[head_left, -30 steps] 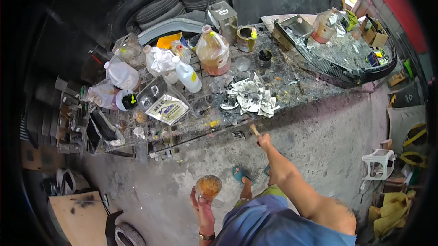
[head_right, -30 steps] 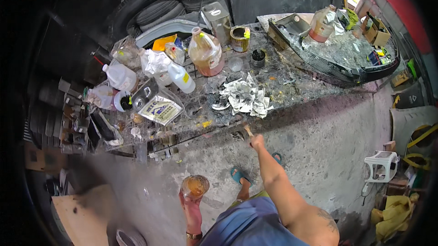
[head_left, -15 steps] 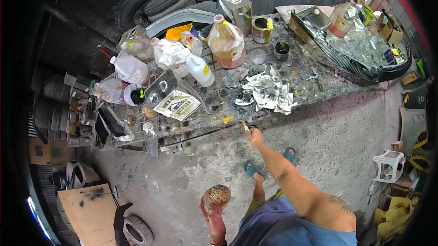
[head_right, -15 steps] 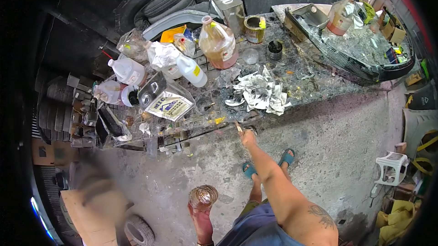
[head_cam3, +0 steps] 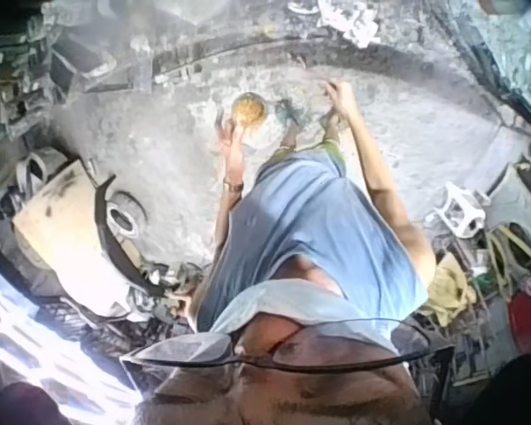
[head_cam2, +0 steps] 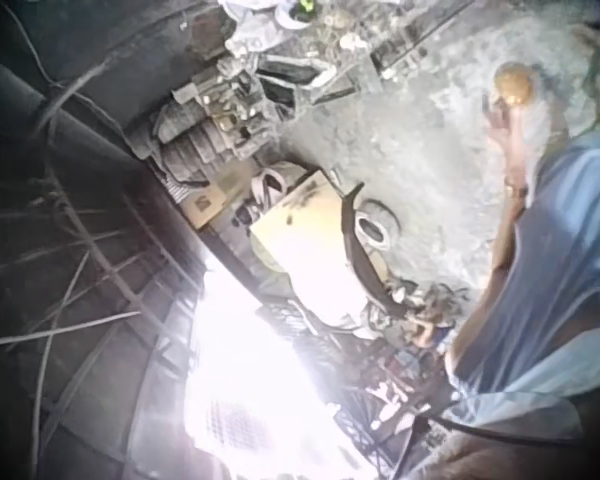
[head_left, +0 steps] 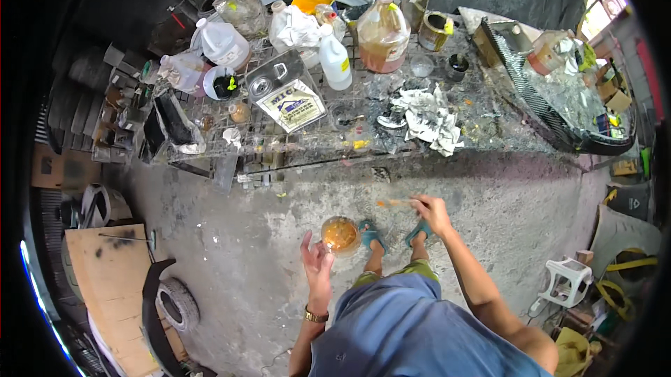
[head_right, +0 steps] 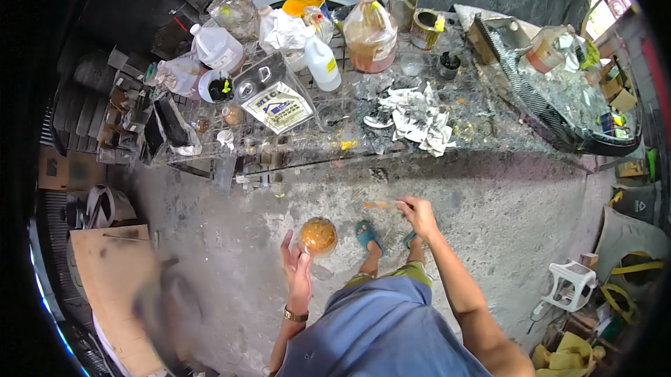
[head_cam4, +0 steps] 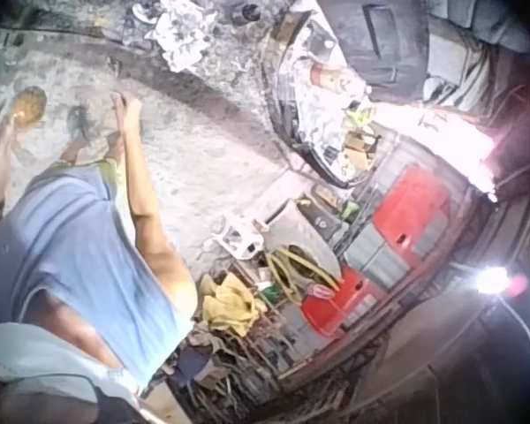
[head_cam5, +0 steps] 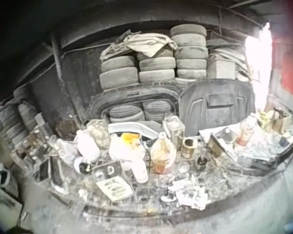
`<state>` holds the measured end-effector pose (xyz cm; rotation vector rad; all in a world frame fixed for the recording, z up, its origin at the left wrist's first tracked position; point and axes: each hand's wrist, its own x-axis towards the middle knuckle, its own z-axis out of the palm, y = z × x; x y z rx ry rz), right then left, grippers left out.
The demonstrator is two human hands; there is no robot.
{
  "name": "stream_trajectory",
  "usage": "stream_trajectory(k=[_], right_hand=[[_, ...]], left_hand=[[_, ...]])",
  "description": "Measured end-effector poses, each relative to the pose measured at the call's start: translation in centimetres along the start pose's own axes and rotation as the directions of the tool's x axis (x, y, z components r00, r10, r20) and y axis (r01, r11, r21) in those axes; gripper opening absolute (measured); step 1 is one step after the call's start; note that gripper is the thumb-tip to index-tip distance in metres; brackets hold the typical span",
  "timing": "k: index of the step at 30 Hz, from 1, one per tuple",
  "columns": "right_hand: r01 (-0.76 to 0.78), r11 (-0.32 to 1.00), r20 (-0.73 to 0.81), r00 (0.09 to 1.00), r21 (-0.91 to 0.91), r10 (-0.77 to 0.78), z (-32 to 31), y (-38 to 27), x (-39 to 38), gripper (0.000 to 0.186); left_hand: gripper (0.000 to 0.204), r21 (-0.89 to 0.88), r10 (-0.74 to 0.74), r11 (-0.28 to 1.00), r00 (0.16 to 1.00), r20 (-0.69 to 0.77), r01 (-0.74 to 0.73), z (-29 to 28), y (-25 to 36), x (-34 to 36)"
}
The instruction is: The person trims and tapes carbon fiber wrap onto a car bumper lip using scissors. They then pour liquids into a small cup from containers and stir the mixture with a wooden stick.
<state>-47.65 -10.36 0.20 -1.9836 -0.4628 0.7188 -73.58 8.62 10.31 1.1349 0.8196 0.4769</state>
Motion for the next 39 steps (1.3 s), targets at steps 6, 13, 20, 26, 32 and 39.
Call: stream_trajectory(k=[6, 13, 20, 26, 32, 39], right_hand=[[0.131, 0.919, -0.304, 0.953, 0.371, -0.013, -8.8, -12.5, -11.5, 0.013], [0.499, 0.749, -0.161, 0.776, -0.436, -0.610, -9.4, -17.3, -12.7, 0.014], [0.371, 0.658, -0.071, 0.837, -0.656, -0.543, -14.8, -13.9, -13.3, 0.009], [0.308, 0.579, -0.114, 0.807, -0.755, -0.579, -20.2, -11.5, -14.0, 0.006], [0.199, 0.587, -0.235, 0.781, -0.785, -0.579, -27.6, -8.4, -15.1, 0.009], [0.183, 0.637, -0.249, 0.813, -0.749, -0.526, -33.4, -5.2, -17.0, 0.012]], left_hand=[[0.080, -0.033, 0.025, 0.999, 0.985, 0.169, -0.019, 3.9, -0.4, 3.0], [0.080, 0.032, -0.029, 0.999, 0.908, 0.417, 0.018, 12.0, -0.9, 2.8], [0.077, 0.002, -0.056, 0.998, 0.836, 0.546, 0.066, 20.0, -3.6, 1.6], [0.067, 0.084, -0.114, 0.993, 0.800, 0.589, 0.080, 27.4, -4.4, 0.2], [0.054, 0.127, -0.167, 0.986, 0.759, 0.629, 0.112, 34.3, -6.6, -1.0], [0.053, 0.147, -0.206, 0.979, 0.694, 0.690, 0.144, 41.1, -9.5, -1.5]])
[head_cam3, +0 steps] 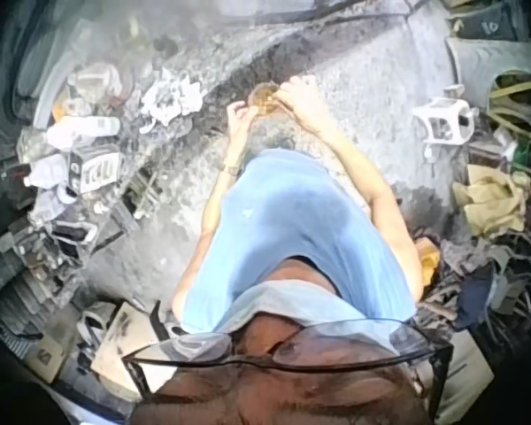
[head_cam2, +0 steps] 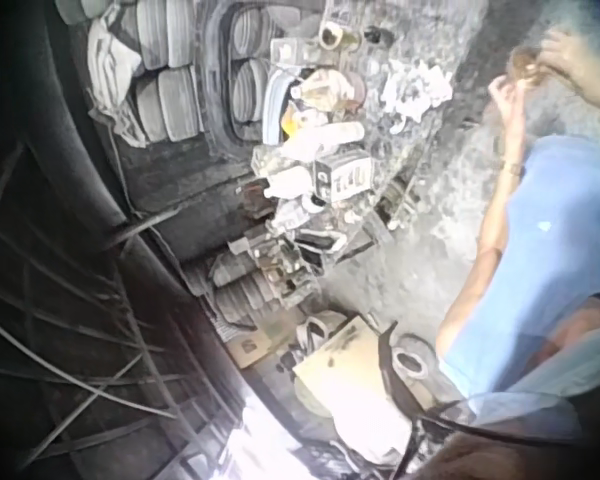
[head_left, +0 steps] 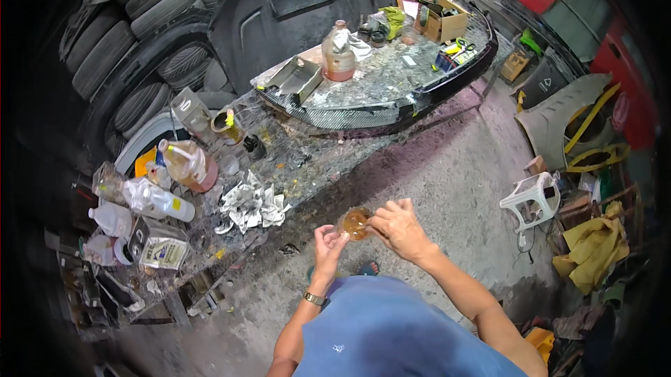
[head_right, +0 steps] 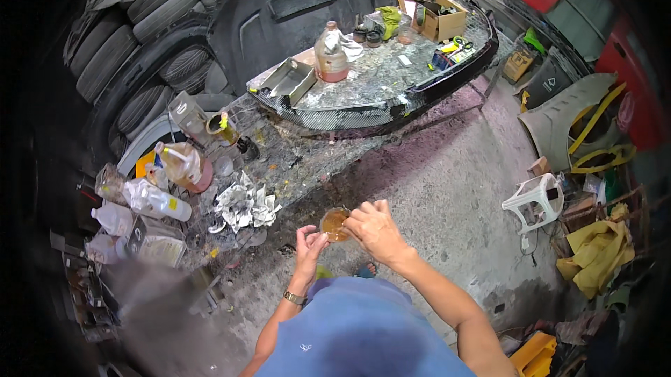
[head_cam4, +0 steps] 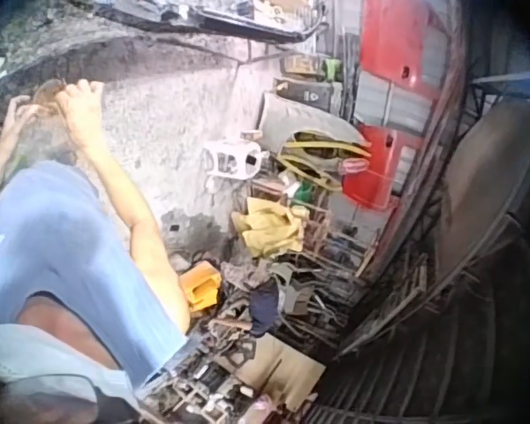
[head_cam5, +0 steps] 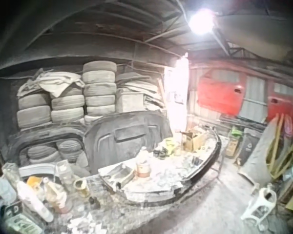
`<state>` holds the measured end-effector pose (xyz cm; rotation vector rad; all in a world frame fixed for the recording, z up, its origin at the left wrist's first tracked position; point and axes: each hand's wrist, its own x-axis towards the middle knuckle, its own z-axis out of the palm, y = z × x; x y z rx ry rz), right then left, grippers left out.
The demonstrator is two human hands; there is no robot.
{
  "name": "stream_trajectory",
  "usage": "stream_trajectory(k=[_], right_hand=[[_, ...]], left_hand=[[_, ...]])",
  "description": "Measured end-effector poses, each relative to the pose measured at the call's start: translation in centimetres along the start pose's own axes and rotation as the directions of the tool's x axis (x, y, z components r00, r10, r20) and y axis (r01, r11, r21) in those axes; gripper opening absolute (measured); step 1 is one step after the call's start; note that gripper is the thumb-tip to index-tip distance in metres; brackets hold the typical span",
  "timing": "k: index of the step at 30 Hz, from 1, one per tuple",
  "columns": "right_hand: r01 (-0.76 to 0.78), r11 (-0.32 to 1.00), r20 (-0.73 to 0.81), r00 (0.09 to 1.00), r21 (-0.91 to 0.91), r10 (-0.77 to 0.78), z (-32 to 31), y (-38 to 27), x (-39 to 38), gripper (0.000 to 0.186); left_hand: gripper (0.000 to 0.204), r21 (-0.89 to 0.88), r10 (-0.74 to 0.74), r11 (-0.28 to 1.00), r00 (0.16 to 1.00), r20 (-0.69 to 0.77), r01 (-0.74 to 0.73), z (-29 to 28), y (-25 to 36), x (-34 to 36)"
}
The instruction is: The person trims and tapes carbon fiber wrap onto a car bumper lip using scissors. They then pour liquids into a small cup from containers and stir the mixture with a wooden stick.
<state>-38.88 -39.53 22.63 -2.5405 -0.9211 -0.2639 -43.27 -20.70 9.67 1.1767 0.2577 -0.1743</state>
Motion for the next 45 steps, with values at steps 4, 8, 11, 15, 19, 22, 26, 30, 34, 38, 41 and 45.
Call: stream_trajectory(k=[4, 8, 11, 15, 19, 22, 26, 30, 34, 38, 41, 45], right_hand=[[-0.162, 0.984, -0.125, 0.980, -0.077, 0.152, -0.2, 2.3, 0.5, 0.012], [-0.153, 0.988, -0.016, 0.988, -0.032, 0.153, -0.2, 3.1, 0.3, 0.011], [-0.331, 0.939, -0.149, 0.937, -0.096, 0.315, -1.7, 5.9, 2.2, 0.012], [-0.301, 0.952, -0.036, 0.954, -0.063, 0.299, -2.3, 7.2, 4.6, 0.013], [-0.368, 0.924, -0.081, 0.929, -0.102, 0.362, -3.5, 8.7, 5.4, 0.013], [-0.471, 0.877, -0.095, 0.881, -0.093, 0.463, -3.6, 9.2, 6.8, 0.014], [-0.423, 0.902, 0.003, 0.905, -0.084, 0.425, -2.5, 8.6, 6.7, 0.014], [-0.529, 0.826, -0.102, 0.849, -0.194, 0.519, -2.0, 8.4, 6.8, 0.015], [-0.530, 0.817, -0.104, 0.848, -0.228, 0.520, 0.3, 5.9, 7.6, 0.024], [-0.560, 0.827, -0.167, 0.811, 0.059, 0.561, -0.6, 2.2, 6.2, 0.039], [-0.707, 0.528, -0.240, 0.473, 0.471, 0.848, 0.1, 2.9, 2.8, 0.030], [-0.518, 0.208, -0.147, 0.157, 0.830, 0.977, 2.5, 6.0, 1.2, 0.023]], left_hand=[[0.052, 0.053, -0.029, 0.998, 0.996, 0.080, 0.025, 1.9, 0.1, 2.9], [0.050, 0.017, -0.066, 0.998, 0.985, 0.162, 0.064, 2.3, 0.3, 6.9], [0.049, 0.083, -0.101, 0.993, 0.959, 0.264, 0.082, 2.6, 1.5, 9.7], [0.051, 0.121, -0.162, 0.985, 0.917, 0.366, 0.126, 3.7, 2.9, 13.6], [0.057, 0.132, -0.201, 0.979, 0.875, 0.440, 0.159, 4.0, 3.9, 16.7], [0.058, 0.171, -0.231, 0.971, 0.844, 0.483, 0.167, 4.7, 4.7, 18.0], [0.059, 0.207, -0.275, 0.958, 0.832, 0.482, 0.197, 5.0, 5.7, 19.2], [0.061, 0.189, -0.231, 0.970, 0.828, 0.511, 0.153, 5.1, 5.1, 19.7], [0.067, 0.158, -0.214, 0.975, 0.842, 0.494, 0.156, 5.2, 4.5, 20.0], [0.066, 0.067, -0.229, 0.972, 0.857, 0.461, 0.224, 4.5, 4.5, 19.7], [0.065, 0.047, -0.187, 0.981, 0.863, 0.469, 0.187, 4.7, 4.2, 18.8], [0.065, 0.050, -0.096, 0.995, 0.891, 0.444, 0.082, 5.5, 3.3, 17.4]])
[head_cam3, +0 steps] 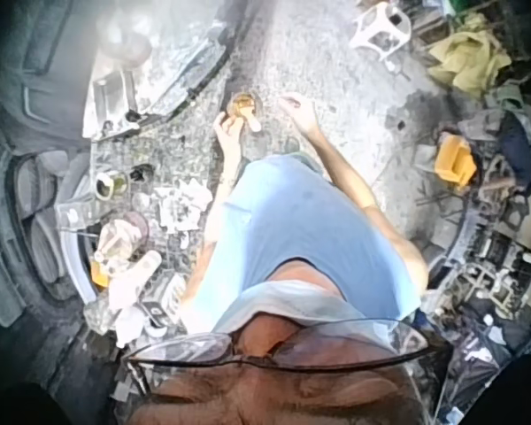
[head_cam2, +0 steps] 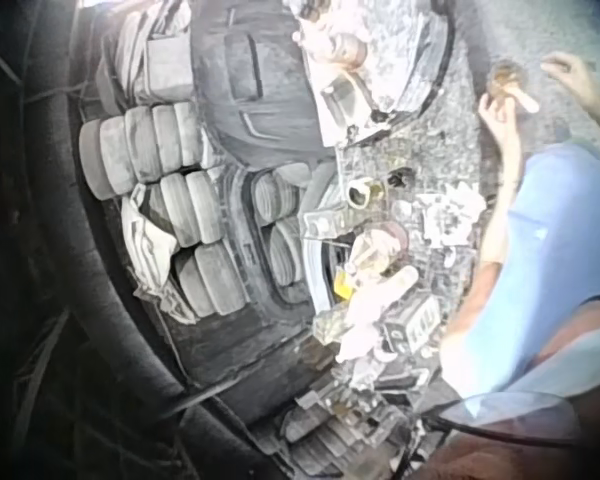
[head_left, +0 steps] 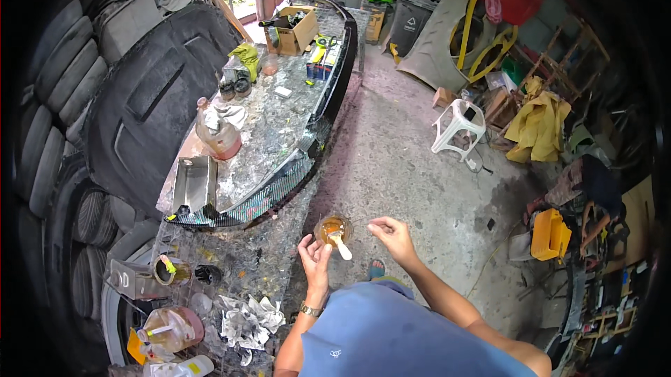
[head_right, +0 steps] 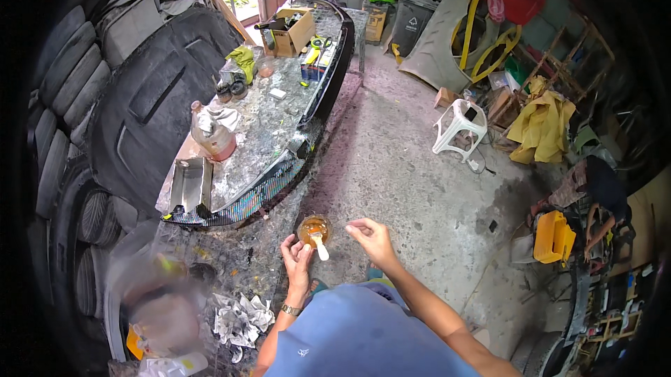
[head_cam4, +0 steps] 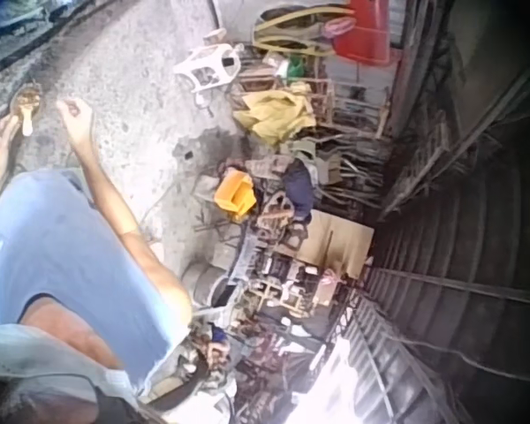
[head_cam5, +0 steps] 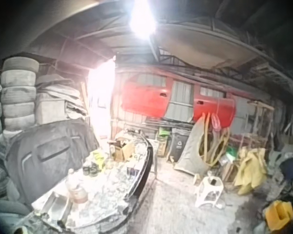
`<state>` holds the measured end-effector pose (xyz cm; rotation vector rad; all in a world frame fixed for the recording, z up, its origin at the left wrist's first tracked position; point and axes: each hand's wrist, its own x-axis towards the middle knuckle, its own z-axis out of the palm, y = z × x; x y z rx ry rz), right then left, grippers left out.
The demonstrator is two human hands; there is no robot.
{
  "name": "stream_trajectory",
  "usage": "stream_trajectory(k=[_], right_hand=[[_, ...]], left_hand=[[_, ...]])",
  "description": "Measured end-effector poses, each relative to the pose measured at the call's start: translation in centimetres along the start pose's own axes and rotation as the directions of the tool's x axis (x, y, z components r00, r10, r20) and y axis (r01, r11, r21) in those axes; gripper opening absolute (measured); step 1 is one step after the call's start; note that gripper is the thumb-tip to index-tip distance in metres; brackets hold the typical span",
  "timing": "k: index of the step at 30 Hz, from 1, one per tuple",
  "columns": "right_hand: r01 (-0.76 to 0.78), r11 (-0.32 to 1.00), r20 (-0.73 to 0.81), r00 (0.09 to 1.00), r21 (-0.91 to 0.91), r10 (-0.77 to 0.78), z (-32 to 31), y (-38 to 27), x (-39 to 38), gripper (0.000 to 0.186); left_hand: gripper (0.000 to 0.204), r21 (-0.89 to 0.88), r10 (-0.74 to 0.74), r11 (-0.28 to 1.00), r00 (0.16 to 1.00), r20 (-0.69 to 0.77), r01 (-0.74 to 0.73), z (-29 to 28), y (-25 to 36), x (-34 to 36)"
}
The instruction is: The person trims and tapes carbon fiber wrap onto a car bumper lip using scissors. They then pour liquids into a small cup from containers and stir the mixture with a wooden stick.
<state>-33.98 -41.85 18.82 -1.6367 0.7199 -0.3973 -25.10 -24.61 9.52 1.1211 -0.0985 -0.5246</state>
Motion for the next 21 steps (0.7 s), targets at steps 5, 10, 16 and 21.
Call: stream_trajectory(k=[5, 10, 16, 21], right_hand=[[0.009, 0.988, 0.037, 0.999, 0.157, -0.015, 0.5, 1.7, 1.8, 0.023], [-0.144, 0.923, 0.110, 0.988, 0.358, 0.111, -1.2, 3.1, 2.6, 0.017], [-0.430, 0.712, 0.327, 0.900, 0.555, 0.289, -3.1, 5.4, 3.5, 0.020], [-0.162, 0.815, 0.044, 0.985, 0.557, 0.166, -3.7, 5.4, 3.8, 0.018]], left_hand=[[0.067, 0.030, 0.039, 0.999, 0.999, -0.002, -0.039, 2.2, -1.0, -0.9], [0.065, 0.000, 0.053, 0.999, 0.998, -0.039, -0.053, 4.0, -2.1, -1.6], [0.057, 0.065, 0.052, 0.997, 0.996, -0.078, -0.047, 5.4, -4.1, -2.2], [0.056, 0.049, 0.025, 0.999, 0.996, -0.081, -0.021, 7.3, -4.6, -2.0]])
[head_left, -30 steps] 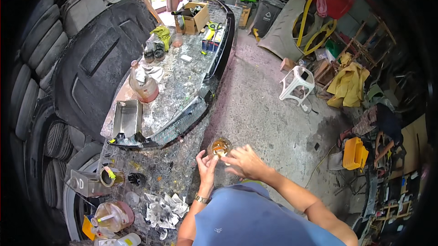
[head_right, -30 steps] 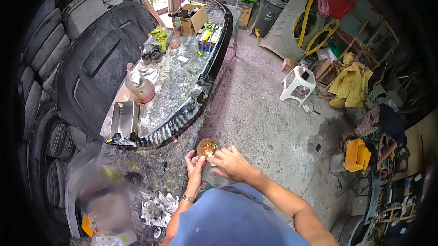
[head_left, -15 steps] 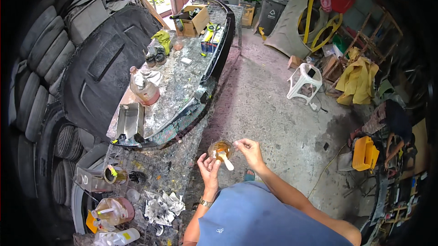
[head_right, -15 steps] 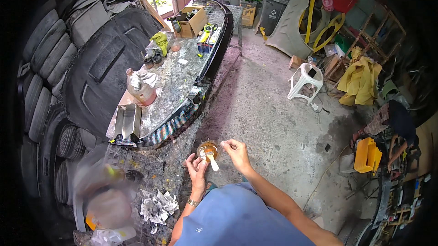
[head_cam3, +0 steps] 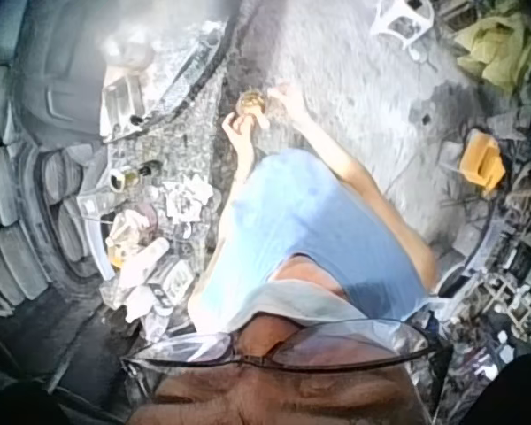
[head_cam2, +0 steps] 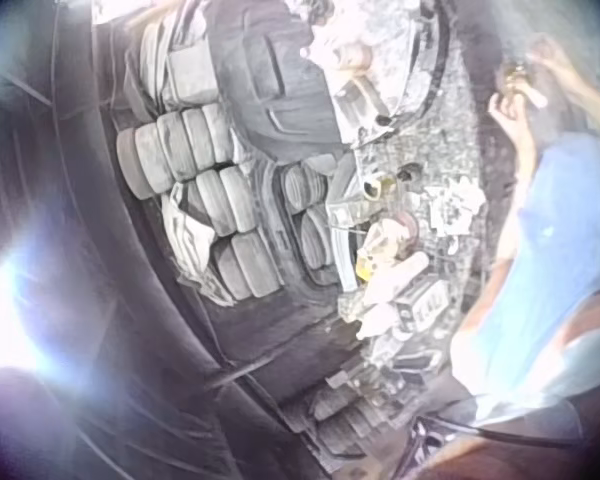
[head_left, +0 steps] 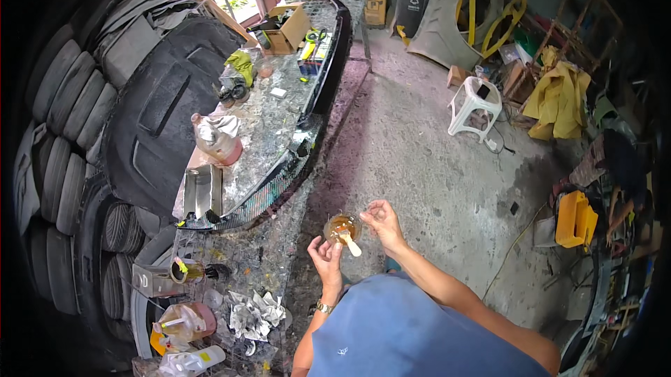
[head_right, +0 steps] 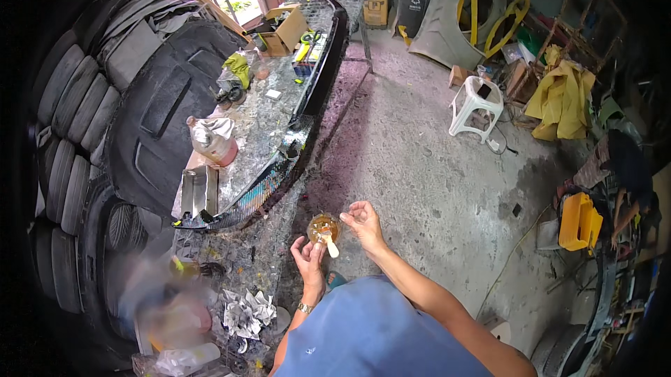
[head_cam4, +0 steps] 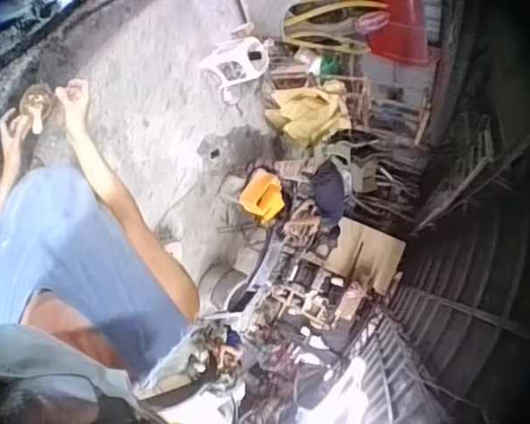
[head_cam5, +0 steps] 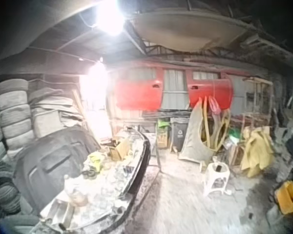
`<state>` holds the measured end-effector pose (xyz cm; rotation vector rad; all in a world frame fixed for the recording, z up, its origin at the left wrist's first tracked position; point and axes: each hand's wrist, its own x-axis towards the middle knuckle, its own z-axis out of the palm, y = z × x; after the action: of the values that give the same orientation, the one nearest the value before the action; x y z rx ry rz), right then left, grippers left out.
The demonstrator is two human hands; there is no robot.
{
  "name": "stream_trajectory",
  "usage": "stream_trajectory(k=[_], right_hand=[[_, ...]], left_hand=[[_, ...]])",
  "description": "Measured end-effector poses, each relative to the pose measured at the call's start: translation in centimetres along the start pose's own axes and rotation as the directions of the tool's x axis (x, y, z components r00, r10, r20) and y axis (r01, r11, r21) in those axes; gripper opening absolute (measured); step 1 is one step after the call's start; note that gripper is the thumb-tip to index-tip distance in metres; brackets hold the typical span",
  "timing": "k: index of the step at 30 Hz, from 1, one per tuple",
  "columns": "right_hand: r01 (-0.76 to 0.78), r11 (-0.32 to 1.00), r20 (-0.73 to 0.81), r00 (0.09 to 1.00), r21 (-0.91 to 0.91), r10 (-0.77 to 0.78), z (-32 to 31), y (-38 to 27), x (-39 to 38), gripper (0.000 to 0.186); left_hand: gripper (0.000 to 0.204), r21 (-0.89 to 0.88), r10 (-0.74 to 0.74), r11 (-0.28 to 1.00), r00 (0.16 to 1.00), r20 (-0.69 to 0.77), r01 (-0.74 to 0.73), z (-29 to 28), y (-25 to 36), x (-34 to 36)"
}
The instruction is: The person trims and tapes carbon fiber wrap onto a car bumper lip using scissors. They then pour liquids into a small cup from containers and stir the mixture with a wooden stick.
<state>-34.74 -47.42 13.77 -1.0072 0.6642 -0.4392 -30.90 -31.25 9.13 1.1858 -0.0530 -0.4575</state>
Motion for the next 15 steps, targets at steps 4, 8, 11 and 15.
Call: stream_trajectory(k=[4, 8, 11, 15], right_hand=[[0.277, 0.896, -0.042, 0.950, -0.349, -0.310, -1.9, 0.7, 1.0, 0.013], [0.486, 0.711, 0.027, 0.834, -0.508, -0.551, -3.8, 0.4, 1.3, 0.012], [0.593, 0.396, 0.228, 0.713, -0.701, -0.664, -4.9, -0.9, 0.7, 0.014], [0.583, 0.492, 0.219, 0.760, -0.647, -0.612, -5.3, -1.0, 0.1, 0.019]], left_hand=[[0.056, 0.051, -0.013, 0.999, 1.000, -0.019, 0.014, 1.3, -0.5, 0.2], [0.057, 0.036, -0.047, 0.998, 0.999, -0.022, 0.048, 2.6, -0.8, 0.2], [0.057, 0.023, -0.072, 0.997, 0.997, -0.041, 0.073, 3.5, -1.0, 0.4], [0.057, 0.051, -0.048, 0.997, 0.998, -0.036, 0.050, 4.7, -1.6, 0.5]])
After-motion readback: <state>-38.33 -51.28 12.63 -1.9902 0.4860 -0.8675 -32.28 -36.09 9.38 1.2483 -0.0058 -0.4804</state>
